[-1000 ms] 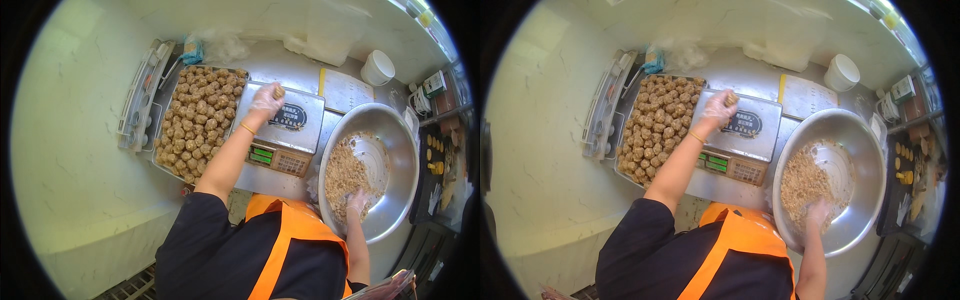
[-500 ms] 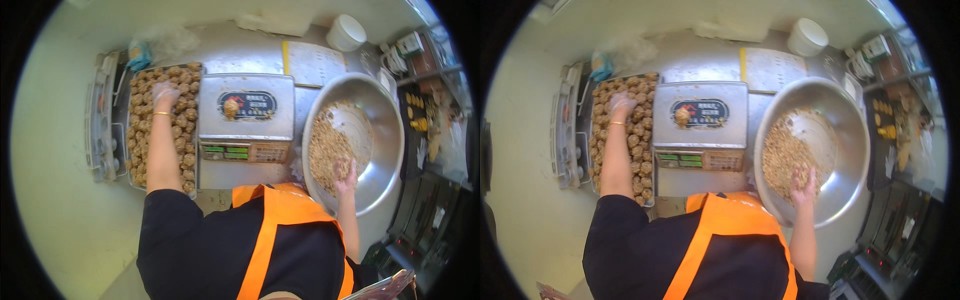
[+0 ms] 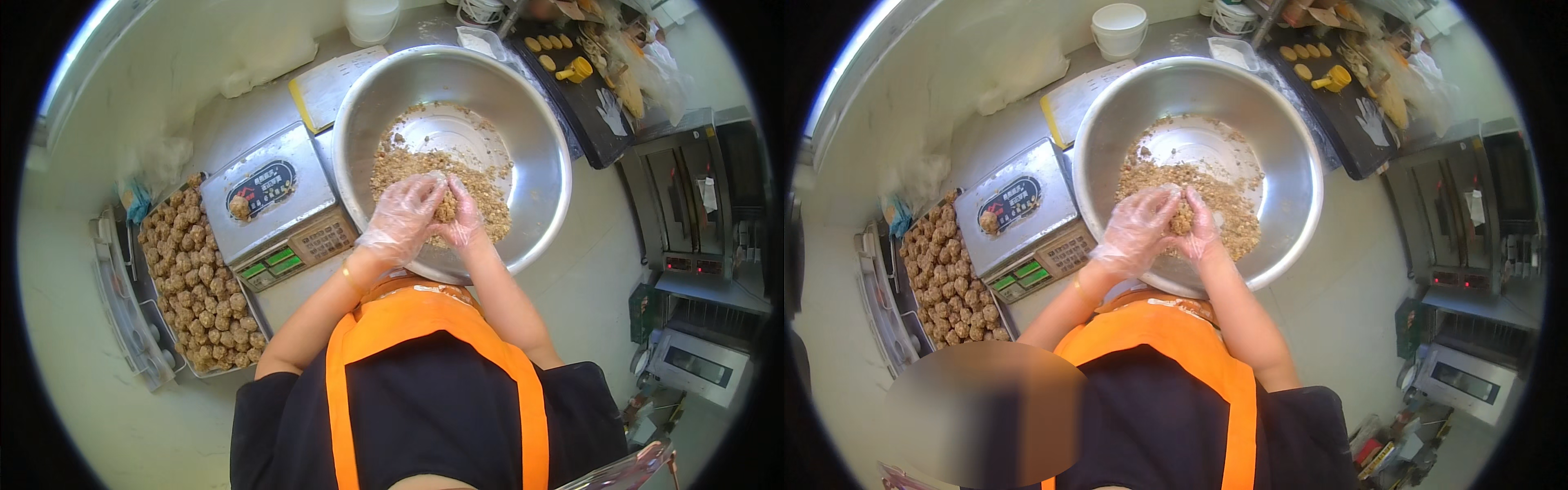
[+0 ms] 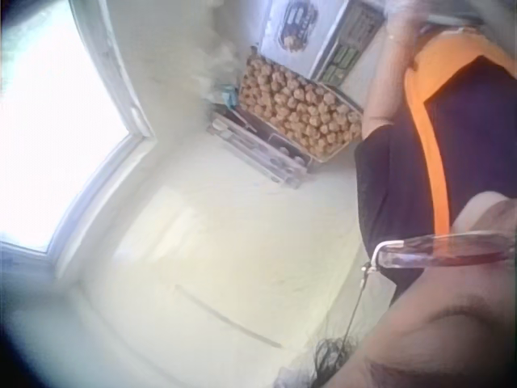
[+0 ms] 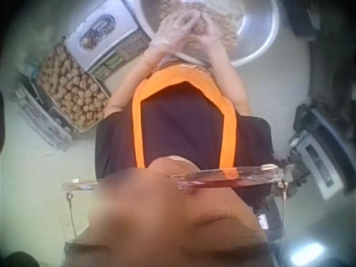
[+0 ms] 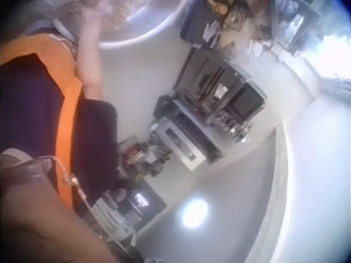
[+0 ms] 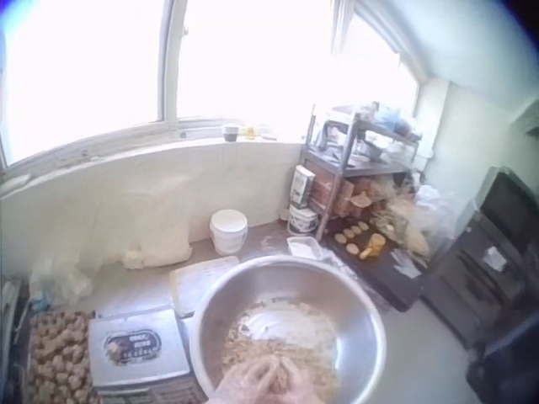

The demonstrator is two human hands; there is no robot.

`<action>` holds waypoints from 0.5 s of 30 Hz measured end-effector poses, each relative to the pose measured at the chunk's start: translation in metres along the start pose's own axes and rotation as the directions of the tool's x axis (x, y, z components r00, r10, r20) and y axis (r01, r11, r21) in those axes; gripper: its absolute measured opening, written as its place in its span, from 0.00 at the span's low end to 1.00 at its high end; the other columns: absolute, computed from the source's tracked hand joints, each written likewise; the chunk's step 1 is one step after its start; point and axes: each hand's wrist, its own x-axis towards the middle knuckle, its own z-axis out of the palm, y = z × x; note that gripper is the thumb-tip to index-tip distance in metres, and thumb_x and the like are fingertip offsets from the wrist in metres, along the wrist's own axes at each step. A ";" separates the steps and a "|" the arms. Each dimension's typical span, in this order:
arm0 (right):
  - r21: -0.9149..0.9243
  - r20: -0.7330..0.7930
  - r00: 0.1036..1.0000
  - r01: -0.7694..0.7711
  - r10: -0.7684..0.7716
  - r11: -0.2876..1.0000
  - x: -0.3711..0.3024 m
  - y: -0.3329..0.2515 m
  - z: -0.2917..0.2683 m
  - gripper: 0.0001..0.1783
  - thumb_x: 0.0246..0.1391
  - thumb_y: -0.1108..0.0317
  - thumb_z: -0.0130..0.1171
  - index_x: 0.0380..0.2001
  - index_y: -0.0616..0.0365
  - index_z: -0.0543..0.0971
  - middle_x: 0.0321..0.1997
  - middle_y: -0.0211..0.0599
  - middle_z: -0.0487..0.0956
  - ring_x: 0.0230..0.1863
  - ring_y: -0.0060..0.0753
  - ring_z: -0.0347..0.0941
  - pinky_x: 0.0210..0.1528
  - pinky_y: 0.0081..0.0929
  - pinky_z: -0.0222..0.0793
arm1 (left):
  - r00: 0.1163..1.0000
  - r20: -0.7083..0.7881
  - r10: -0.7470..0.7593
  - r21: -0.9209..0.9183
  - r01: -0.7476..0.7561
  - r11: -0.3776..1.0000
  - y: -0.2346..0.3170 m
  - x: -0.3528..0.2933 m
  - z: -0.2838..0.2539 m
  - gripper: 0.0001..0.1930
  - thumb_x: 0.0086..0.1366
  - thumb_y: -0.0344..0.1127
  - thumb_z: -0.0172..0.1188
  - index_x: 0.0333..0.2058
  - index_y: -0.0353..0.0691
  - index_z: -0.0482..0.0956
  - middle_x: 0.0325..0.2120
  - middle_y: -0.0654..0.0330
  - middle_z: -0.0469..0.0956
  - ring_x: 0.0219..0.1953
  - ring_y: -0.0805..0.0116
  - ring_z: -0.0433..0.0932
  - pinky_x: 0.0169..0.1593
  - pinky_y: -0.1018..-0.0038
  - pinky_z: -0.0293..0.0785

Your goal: The person scoops a crumbly mixture from a large metal bowl, rolls it into a ball between gloved hands, and places it on a digital scale. After weighing, the ball is moved to a tray filled with similar balls. This process is repeated continuously.

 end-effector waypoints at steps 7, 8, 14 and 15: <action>-0.098 -0.225 0.969 0.079 -0.099 0.992 -0.007 0.000 -0.023 0.31 0.69 0.44 0.51 0.64 0.54 0.69 0.63 0.41 0.75 0.63 0.45 0.73 0.67 0.49 0.70 | 0.989 -0.043 0.140 0.252 -0.125 0.960 0.029 -0.001 0.079 0.34 0.59 0.33 0.61 0.66 0.38 0.69 0.69 0.54 0.64 0.72 0.54 0.59 0.74 0.52 0.54; -0.061 -0.251 0.958 0.127 -0.138 0.990 -0.009 0.001 -0.022 0.30 0.69 0.44 0.51 0.64 0.52 0.70 0.63 0.41 0.75 0.62 0.46 0.73 0.67 0.52 0.71 | 0.992 -0.023 0.122 0.189 -0.115 0.975 0.037 0.000 0.080 0.33 0.59 0.32 0.59 0.66 0.37 0.69 0.69 0.53 0.65 0.73 0.53 0.59 0.74 0.53 0.53; -0.170 0.024 0.996 0.088 -0.085 0.982 0.034 -0.041 -0.103 0.35 0.69 0.38 0.45 0.65 0.54 0.70 0.65 0.44 0.74 0.65 0.48 0.71 0.68 0.51 0.69 | 0.997 0.068 0.020 0.089 -0.026 0.996 0.060 0.023 0.085 0.33 0.61 0.31 0.58 0.66 0.32 0.66 0.66 0.46 0.67 0.72 0.52 0.62 0.74 0.55 0.53; -0.195 0.003 1.000 0.022 -0.022 0.981 0.016 -0.038 -0.077 0.37 0.69 0.36 0.44 0.66 0.55 0.68 0.66 0.45 0.73 0.66 0.48 0.70 0.69 0.51 0.68 | 0.998 0.061 -0.016 0.082 0.011 0.997 0.058 0.024 0.087 0.33 0.61 0.31 0.58 0.66 0.32 0.66 0.64 0.45 0.69 0.70 0.51 0.64 0.74 0.54 0.55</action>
